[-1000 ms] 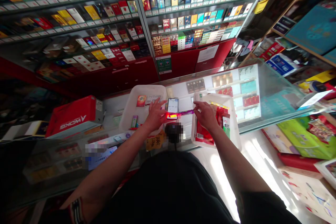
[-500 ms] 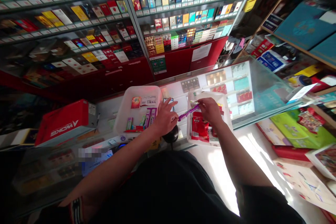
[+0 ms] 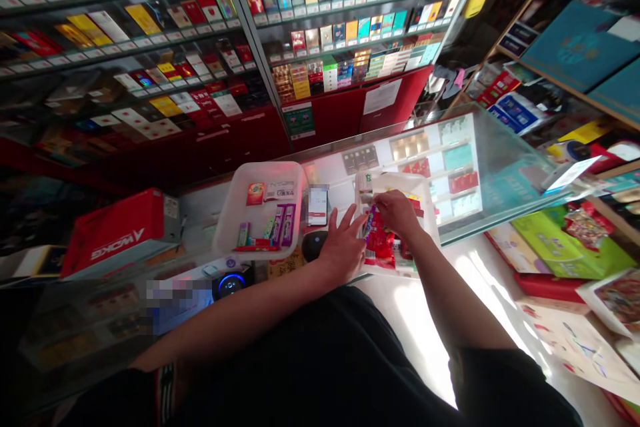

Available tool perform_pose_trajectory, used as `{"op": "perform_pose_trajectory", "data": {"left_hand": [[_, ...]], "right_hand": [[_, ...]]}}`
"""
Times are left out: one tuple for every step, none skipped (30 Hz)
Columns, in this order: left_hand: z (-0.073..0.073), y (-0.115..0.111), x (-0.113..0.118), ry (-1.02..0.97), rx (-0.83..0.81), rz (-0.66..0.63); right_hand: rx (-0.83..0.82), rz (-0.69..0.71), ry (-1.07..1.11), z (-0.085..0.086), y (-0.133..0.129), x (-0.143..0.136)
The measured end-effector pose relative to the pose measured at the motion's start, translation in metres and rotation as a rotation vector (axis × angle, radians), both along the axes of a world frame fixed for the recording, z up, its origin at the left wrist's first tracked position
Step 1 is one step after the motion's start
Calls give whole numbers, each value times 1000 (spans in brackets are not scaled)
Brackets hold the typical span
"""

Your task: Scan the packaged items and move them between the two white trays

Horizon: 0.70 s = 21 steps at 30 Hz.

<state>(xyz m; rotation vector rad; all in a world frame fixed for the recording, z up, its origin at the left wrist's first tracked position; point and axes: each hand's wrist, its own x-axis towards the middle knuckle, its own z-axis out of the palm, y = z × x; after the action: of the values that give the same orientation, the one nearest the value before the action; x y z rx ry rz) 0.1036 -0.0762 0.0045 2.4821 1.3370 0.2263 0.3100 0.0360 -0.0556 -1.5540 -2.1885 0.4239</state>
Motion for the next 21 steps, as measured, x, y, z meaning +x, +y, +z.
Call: {"op": "perform_pose_trajectory", "data": {"left_hand": [[0, 0, 3, 10, -7, -12], [0, -1, 7, 18, -12, -22], [-1, -1, 10, 22, -13, -31], [-3, -2, 13, 25, -12, -39], [-5, -2, 16, 27, -9, -44], [-8, -2, 19, 30, -6, -48], [-11, -2, 22, 36, -4, -52], [-15, -2, 25, 43, -2, -57], [-19, -3, 28, 50, 1, -63], [-23, -3, 30, 58, 5, -67], [-26, -3, 32, 67, 7, -74], [-29, -3, 33, 74, 8, -81], [-31, -4, 34, 80, 12, -88], [-33, -4, 35, 84, 16, -96], [-34, -5, 35, 86, 23, -101], [-34, -5, 35, 85, 33, -106], [-34, -6, 35, 80, 48, -108], [-33, -7, 34, 75, 63, -108], [-31, -8, 34, 70, 77, -109], [-29, -8, 33, 68, 90, -110], [-27, -9, 32, 68, 101, -110]], "right_hand": [[-3, 16, -10, 0, 0, -1], [-3, 33, -19, 0, 0, -1], [-2, 50, -27, 0, 0, -2], [2, 67, -35, 1, -1, -2], [5, 83, -44, 1, -1, -3], [6, 96, -54, 2, -1, -4], [4, 108, -67, 3, -2, -5], [1, 120, -83, 5, -2, -6], [0, 130, -100, 6, -3, -7], [-1, 143, -117, 8, -4, -8], [0, 161, -133, 9, -4, -9], [1, 181, -147, 10, -5, -10], [0, 200, -159, 11, -6, -10], [-2, 214, -166, 12, -6, -10], [-4, 222, -170, 12, -7, -10], [-5, 223, -170, 12, -7, -10], [-4, 219, -169, 12, -7, -9], [0, 212, -166, 12, -7, -8], [6, 203, -166, 11, -7, -7], [13, 190, -169, 11, -6, -6], [22, 176, -172, 12, -6, -6]]}}
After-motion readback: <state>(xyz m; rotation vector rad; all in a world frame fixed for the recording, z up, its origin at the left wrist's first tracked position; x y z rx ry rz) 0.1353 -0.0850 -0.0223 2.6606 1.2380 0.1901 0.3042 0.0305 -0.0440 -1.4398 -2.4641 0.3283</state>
